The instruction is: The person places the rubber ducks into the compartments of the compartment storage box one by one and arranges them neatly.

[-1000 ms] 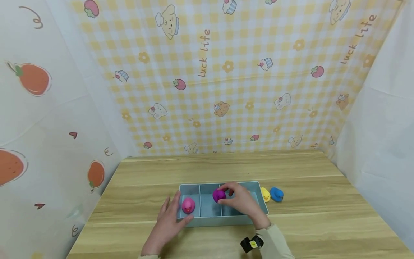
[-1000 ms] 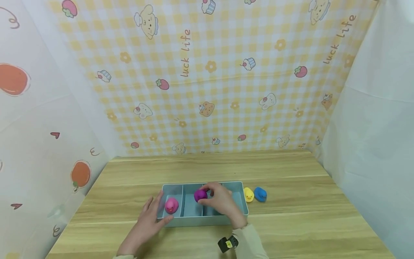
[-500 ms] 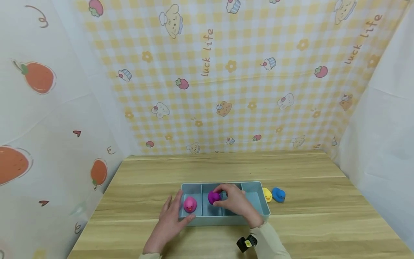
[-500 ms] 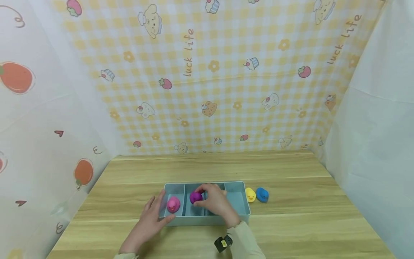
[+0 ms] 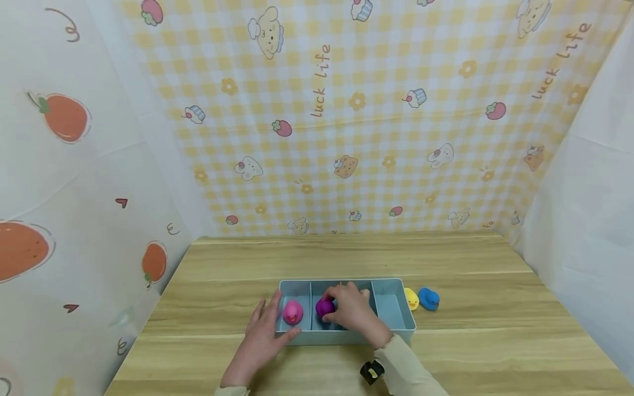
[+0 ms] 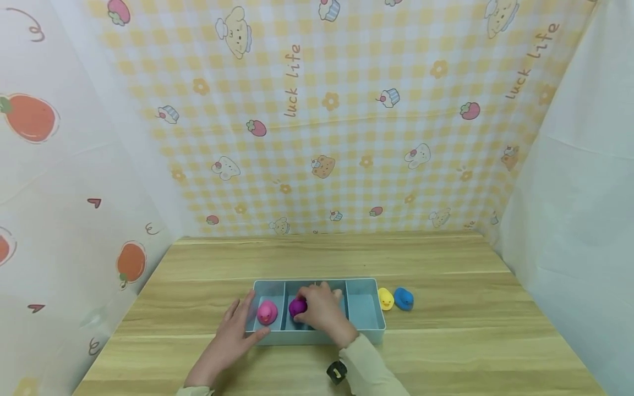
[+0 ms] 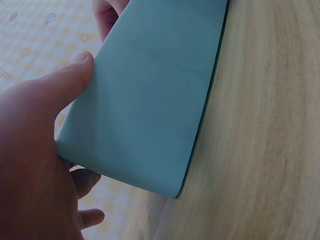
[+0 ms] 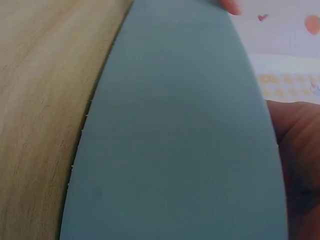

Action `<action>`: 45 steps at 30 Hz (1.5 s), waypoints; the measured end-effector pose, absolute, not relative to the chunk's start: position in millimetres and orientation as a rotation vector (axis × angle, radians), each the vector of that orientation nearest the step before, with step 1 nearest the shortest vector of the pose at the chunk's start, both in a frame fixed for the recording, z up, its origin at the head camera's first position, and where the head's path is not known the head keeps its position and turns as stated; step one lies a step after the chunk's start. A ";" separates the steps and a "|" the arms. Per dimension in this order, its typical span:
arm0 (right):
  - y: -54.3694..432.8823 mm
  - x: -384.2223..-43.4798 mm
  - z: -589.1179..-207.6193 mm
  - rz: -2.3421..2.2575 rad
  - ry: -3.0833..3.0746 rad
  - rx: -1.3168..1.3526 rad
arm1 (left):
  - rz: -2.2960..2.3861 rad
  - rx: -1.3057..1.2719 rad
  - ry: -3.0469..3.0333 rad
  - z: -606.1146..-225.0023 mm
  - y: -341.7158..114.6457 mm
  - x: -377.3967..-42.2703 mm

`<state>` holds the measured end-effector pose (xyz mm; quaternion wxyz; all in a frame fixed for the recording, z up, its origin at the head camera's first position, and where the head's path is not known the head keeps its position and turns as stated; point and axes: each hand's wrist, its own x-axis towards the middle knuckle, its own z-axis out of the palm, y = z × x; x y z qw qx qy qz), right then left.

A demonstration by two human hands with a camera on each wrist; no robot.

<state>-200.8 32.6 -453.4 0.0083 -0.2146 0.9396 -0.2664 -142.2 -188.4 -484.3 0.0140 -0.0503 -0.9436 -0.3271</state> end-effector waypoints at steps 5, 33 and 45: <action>29.4 -201.5 -455.9 -0.733 2.982 -0.690 | -1.023 -0.163 -2.935 -482.4 -186.9 -142.0; 20.2 -206.0 -459.8 -0.529 3.021 -0.692 | -1.043 -0.158 -2.946 -478.1 -186.5 -143.7; 22.9 -200.4 -453.6 -0.542 3.035 -0.660 | -1.050 -0.154 -2.950 -481.2 -186.6 -143.3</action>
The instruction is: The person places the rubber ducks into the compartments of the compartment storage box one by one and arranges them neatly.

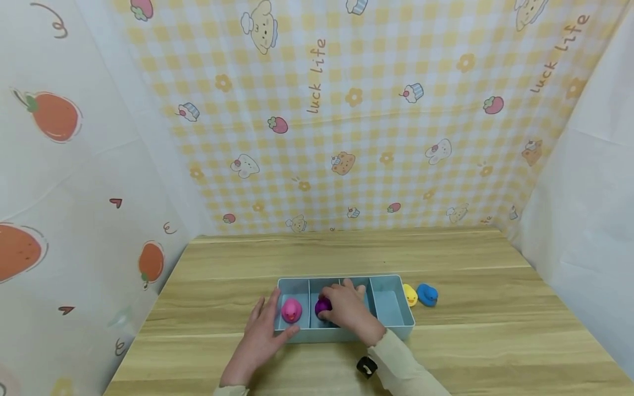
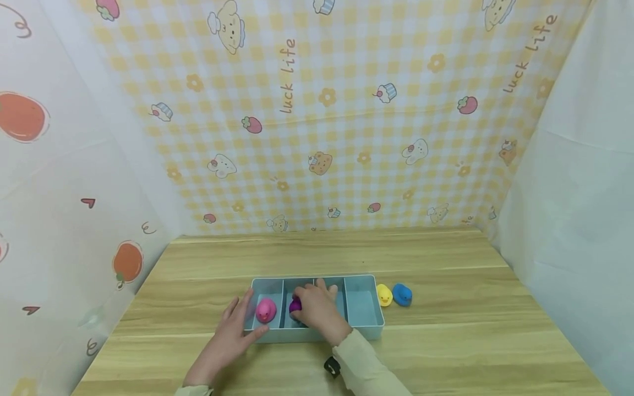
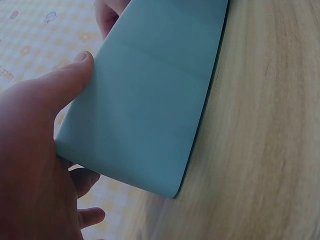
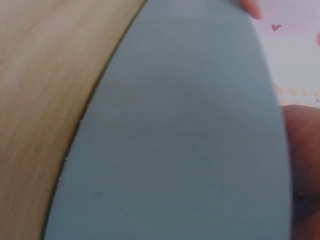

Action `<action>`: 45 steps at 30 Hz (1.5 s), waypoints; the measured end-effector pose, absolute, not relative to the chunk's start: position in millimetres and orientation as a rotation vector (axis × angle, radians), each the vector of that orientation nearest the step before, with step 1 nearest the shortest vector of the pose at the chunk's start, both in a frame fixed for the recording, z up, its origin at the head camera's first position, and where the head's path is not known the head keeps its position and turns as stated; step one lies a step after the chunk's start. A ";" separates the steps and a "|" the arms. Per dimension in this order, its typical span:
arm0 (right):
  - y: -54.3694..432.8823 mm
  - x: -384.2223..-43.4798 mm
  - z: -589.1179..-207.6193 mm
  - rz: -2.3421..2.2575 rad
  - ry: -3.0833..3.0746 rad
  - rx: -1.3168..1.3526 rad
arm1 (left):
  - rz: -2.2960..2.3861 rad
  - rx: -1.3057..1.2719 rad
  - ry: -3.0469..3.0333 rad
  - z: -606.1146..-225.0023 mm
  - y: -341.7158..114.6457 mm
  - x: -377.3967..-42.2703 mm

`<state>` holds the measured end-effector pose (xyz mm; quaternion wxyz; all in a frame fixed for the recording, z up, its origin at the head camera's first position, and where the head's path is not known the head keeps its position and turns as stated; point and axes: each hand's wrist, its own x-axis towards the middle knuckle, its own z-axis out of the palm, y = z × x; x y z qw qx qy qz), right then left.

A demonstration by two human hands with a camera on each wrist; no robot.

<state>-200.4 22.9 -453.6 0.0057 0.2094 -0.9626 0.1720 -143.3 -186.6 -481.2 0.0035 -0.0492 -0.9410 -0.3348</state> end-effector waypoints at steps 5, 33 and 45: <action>26.7 -196.0 -445.9 0.648 -2.952 0.655 | -1.039 -0.133 -2.963 -482.9 -187.2 -143.6; 54.3 -189.7 -435.1 1.129 -2.821 0.684 | -1.050 -0.115 -2.972 -480.8 -185.0 -144.4; 64.3 -190.5 -437.9 1.179 -2.817 0.625 | -1.030 -0.151 -2.944 -482.3 -185.5 -143.2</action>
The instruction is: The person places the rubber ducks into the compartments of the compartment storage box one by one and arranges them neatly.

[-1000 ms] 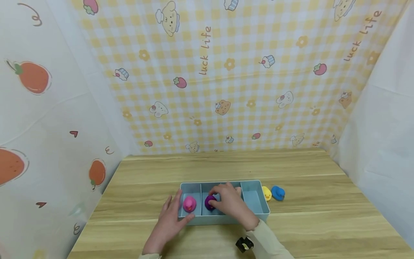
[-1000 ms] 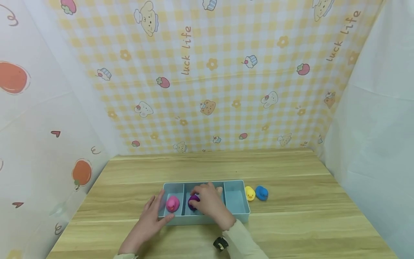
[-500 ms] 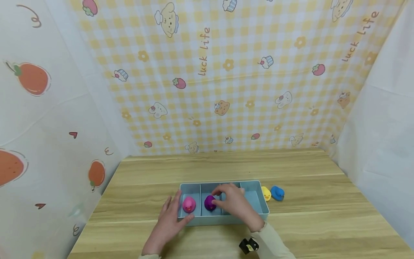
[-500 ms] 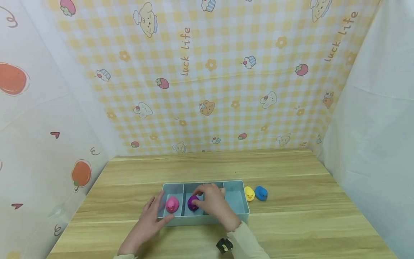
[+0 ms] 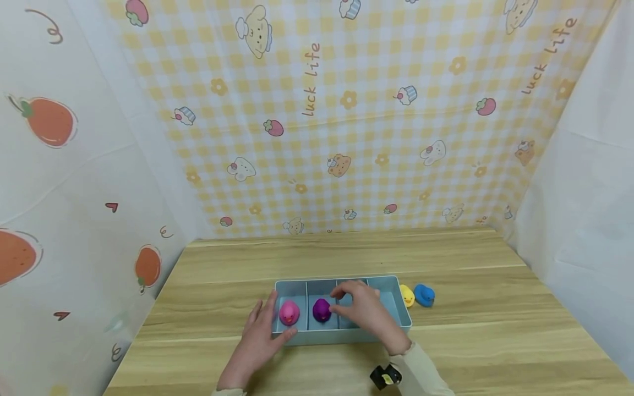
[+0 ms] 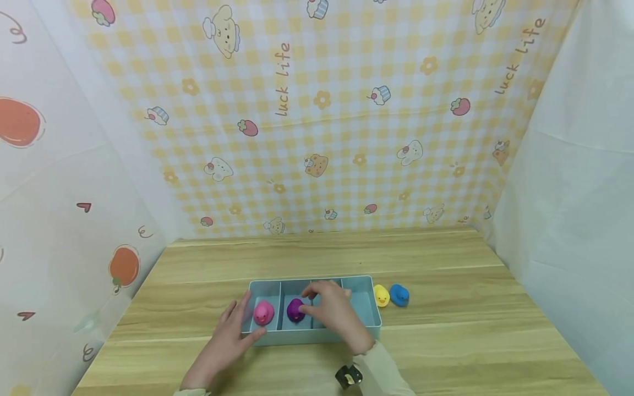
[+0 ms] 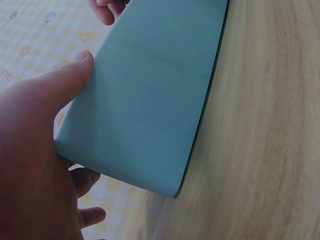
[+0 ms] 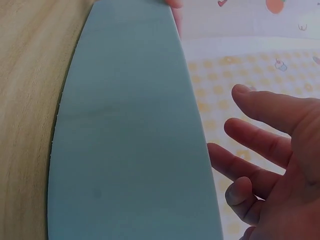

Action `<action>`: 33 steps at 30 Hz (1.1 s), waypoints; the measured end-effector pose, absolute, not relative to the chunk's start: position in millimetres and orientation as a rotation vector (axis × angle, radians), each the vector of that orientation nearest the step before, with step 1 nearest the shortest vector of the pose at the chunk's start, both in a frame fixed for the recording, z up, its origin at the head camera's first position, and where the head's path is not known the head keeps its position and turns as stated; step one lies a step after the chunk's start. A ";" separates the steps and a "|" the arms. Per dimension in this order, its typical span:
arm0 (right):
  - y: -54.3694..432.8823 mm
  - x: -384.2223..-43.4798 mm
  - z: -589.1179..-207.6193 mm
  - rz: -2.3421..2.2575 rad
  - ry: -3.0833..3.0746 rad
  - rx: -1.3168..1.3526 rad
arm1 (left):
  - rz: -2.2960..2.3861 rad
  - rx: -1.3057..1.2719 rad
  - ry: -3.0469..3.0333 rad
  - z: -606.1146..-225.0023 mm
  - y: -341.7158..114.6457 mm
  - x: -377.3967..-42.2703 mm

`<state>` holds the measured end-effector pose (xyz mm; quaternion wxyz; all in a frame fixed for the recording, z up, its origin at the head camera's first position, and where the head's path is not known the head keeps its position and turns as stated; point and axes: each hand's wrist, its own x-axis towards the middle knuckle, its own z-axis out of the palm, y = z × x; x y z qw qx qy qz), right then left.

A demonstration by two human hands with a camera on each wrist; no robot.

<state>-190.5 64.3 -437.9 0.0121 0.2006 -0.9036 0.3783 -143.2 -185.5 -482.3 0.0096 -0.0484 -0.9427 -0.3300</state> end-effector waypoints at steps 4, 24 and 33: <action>69.0 -190.1 -437.6 1.220 -2.805 0.622 | -1.031 -0.151 -2.950 -482.7 -186.0 -144.1; 93.4 -186.8 -439.4 1.275 -2.822 0.578 | -1.039 -0.174 -2.949 -478.6 -185.2 -142.0; 103.0 -185.8 -438.8 1.237 -2.805 0.536 | -1.055 -0.154 -2.954 -480.0 -185.4 -142.1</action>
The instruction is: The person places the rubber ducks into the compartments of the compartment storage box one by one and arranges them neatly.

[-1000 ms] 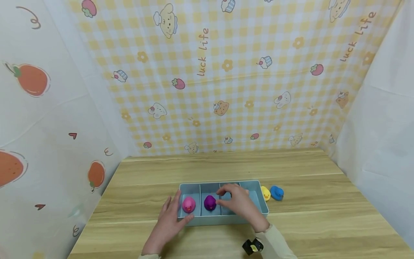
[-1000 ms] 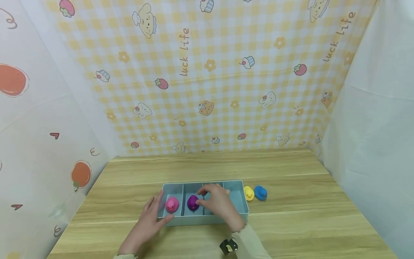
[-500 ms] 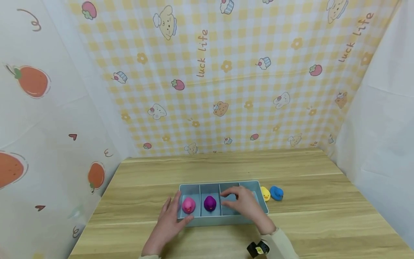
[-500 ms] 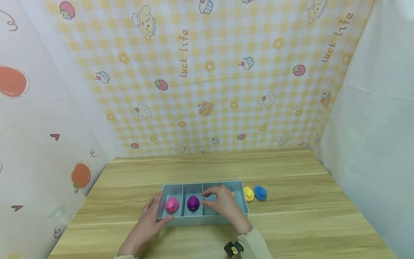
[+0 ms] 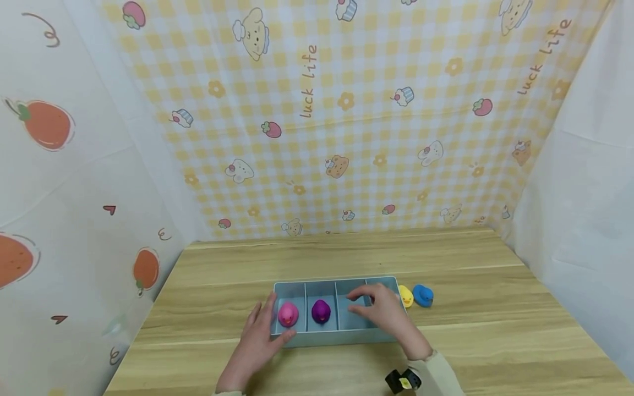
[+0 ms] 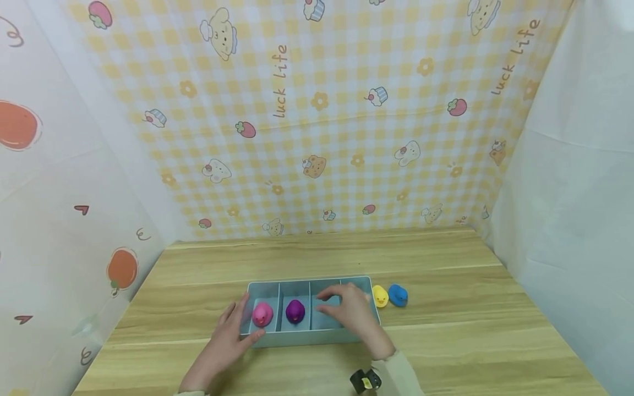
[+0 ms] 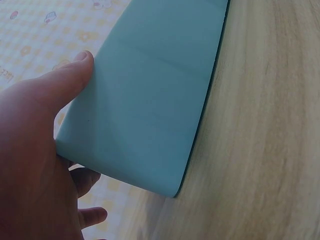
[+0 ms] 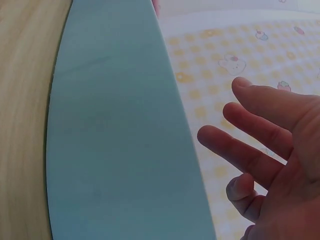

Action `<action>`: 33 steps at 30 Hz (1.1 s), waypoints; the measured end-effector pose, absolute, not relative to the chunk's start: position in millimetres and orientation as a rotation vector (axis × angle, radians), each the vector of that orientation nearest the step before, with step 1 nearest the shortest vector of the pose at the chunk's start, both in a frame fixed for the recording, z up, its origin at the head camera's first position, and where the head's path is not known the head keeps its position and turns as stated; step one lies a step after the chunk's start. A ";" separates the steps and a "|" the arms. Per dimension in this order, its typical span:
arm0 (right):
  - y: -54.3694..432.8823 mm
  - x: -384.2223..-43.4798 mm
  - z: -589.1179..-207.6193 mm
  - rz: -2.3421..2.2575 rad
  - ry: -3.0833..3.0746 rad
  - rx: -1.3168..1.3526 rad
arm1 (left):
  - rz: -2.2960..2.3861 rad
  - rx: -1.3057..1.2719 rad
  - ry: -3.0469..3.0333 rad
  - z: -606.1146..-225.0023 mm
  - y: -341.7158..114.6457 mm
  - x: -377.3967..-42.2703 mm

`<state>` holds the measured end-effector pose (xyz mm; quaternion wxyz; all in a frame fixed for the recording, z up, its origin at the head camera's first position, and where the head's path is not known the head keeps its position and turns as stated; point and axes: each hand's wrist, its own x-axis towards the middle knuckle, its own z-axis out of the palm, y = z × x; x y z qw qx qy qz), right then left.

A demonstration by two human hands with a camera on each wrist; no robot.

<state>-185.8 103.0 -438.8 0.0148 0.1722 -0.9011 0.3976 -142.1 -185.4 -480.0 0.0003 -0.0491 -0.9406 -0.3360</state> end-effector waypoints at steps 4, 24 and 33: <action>106.4 -185.6 -439.0 1.237 -2.800 0.511 | -1.059 -0.156 -2.951 -481.1 -185.4 -142.2; 126.1 -184.2 -440.9 1.305 -2.773 0.478 | -1.065 -0.126 -2.964 -483.4 -187.0 -143.3; 136.6 -182.7 -438.5 1.378 -2.785 0.369 | -1.057 -0.131 -2.964 -483.5 -186.7 -144.5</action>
